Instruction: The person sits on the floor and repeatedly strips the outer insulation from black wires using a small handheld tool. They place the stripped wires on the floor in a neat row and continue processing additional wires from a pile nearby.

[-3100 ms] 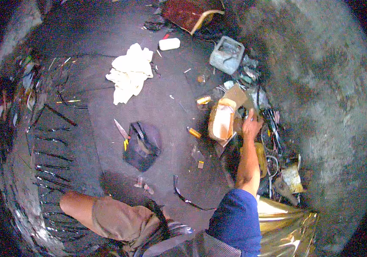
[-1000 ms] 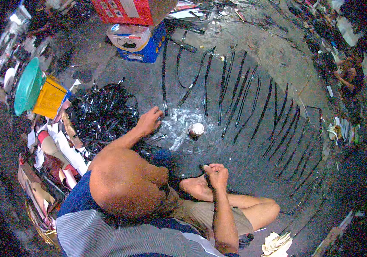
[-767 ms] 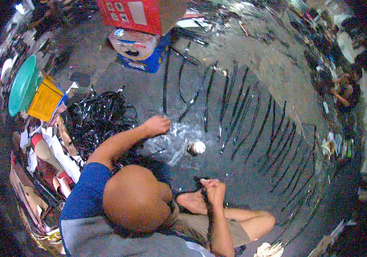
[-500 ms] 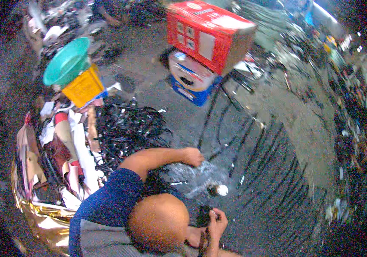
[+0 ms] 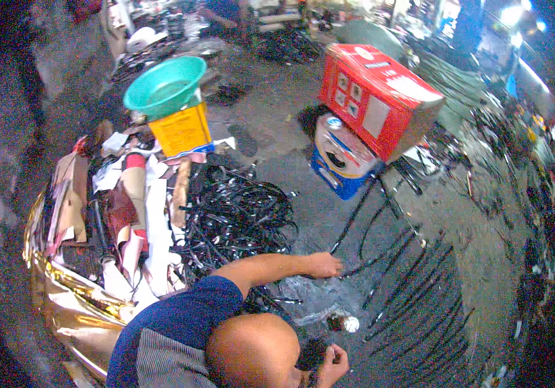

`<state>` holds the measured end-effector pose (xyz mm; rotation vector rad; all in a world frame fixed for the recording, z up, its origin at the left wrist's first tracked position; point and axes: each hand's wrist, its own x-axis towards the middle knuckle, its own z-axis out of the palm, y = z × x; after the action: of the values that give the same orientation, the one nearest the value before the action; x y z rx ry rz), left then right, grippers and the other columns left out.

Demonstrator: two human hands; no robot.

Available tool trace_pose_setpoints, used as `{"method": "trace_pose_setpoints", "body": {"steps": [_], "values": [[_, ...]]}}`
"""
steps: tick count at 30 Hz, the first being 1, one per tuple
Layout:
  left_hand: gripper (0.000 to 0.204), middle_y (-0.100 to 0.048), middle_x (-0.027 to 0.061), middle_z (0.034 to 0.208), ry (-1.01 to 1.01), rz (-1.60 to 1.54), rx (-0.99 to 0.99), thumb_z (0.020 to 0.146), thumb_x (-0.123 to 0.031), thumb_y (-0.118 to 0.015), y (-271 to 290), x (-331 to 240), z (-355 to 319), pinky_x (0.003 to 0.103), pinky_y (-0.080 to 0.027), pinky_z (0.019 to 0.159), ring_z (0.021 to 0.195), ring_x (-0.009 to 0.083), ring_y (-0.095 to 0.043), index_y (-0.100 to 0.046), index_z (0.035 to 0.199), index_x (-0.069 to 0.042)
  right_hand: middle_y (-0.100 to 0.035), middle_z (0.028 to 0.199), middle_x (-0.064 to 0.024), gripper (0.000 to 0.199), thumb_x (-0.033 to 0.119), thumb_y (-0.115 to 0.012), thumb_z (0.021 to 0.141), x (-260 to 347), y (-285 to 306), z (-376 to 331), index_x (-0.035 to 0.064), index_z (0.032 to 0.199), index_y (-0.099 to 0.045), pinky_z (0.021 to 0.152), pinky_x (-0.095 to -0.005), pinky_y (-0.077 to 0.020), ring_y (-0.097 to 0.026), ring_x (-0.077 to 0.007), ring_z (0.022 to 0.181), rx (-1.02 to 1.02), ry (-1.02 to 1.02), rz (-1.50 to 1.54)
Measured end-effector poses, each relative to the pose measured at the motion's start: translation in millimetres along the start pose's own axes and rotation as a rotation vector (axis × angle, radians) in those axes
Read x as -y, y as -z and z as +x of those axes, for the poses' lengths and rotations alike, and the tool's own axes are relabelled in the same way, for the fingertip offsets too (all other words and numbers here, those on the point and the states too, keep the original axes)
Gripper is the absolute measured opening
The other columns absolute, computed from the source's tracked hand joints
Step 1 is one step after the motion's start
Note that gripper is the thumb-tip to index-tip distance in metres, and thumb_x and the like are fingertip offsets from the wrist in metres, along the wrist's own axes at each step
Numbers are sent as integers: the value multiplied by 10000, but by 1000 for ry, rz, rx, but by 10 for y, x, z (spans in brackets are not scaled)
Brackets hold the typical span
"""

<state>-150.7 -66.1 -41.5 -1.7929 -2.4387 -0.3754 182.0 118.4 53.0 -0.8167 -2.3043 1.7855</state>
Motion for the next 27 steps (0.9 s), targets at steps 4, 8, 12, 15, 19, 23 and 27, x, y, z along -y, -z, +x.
{"method": "trace_pose_setpoints", "body": {"steps": [4, 8, 12, 15, 19, 23, 27], "values": [[136, -672, 90, 864, 590, -487, -265, 842, -154, -663, 628, -269, 169, 384, -536, 671, 800, 264, -667, -633, 920, -47, -708, 970, -34, 201, 161, -727, 936, 54, -32, -7, 13, 1072, -721, 719, -254, -536, -632, -108, 831, -1, -38, 73], [187, -640, 42, 805, 806, -889, -742, 861, -194, -729, 1597, -564, 11, 325, -500, 637, 733, 148, -608, -640, 935, -48, -722, 999, -77, 184, 120, -721, 928, 680, -51, -114, -9, 1059, -718, 828, -298, -531, -645, -156, 908, 57, 37, -7], [220, -614, -7, 778, 542, -833, -839, 829, -202, -779, 2950, -1095, -231, 286, -480, 592, 711, 79, -565, -649, 928, -56, -722, 1039, -120, 179, 106, -677, 948, 1020, 171, -14, -39, 1049, -709, 889, -335, -512, -653, -222, 950, 135, 341, -104], [261, -612, -14, 770, 410, -774, -746, 807, -234, -807, 3559, -1398, -283, 269, -473, 572, 688, 80, -561, -647, 919, -61, -707, 1041, -122, 199, 116, -639, 980, 1626, 262, -122, -58, 1067, -682, 889, -344, -508, -636, -218, 961, 49, 397, -147], [167, -636, 73, 752, 227, -802, -673, 762, -123, -719, 3480, -1639, 101, 301, -476, 553, 624, 122, -582, -647, 867, -15, -692, 1087, -152, 135, 45, -604, 993, 1833, 539, -125, -68, 1028, -669, 894, -350, -529, -634, -242, 973, -60, 603, -69], [157, -612, 89, 671, 77, -1109, -352, 721, -99, -653, 3217, -1947, 383, 332, -465, 564, 622, 150, -586, -636, 824, 18, -630, 1255, -166, 314, 164, -577, 1014, 2094, 648, -274, -32, 1260, -583, 997, -407, -481, -606, -282, 1119, -65, 590, 144], [128, -597, 47, 607, 83, -1634, -69, 768, -78, -648, 2813, -2177, 583, 284, -441, 427, 479, 107, -559, -622, 862, 6, -459, 1474, -189, 823, 637, -446, 984, 2223, 538, -342, 23, 1522, -340, 1147, -476, -313, -445, -331, 1366, 260, 532, 444]]}}
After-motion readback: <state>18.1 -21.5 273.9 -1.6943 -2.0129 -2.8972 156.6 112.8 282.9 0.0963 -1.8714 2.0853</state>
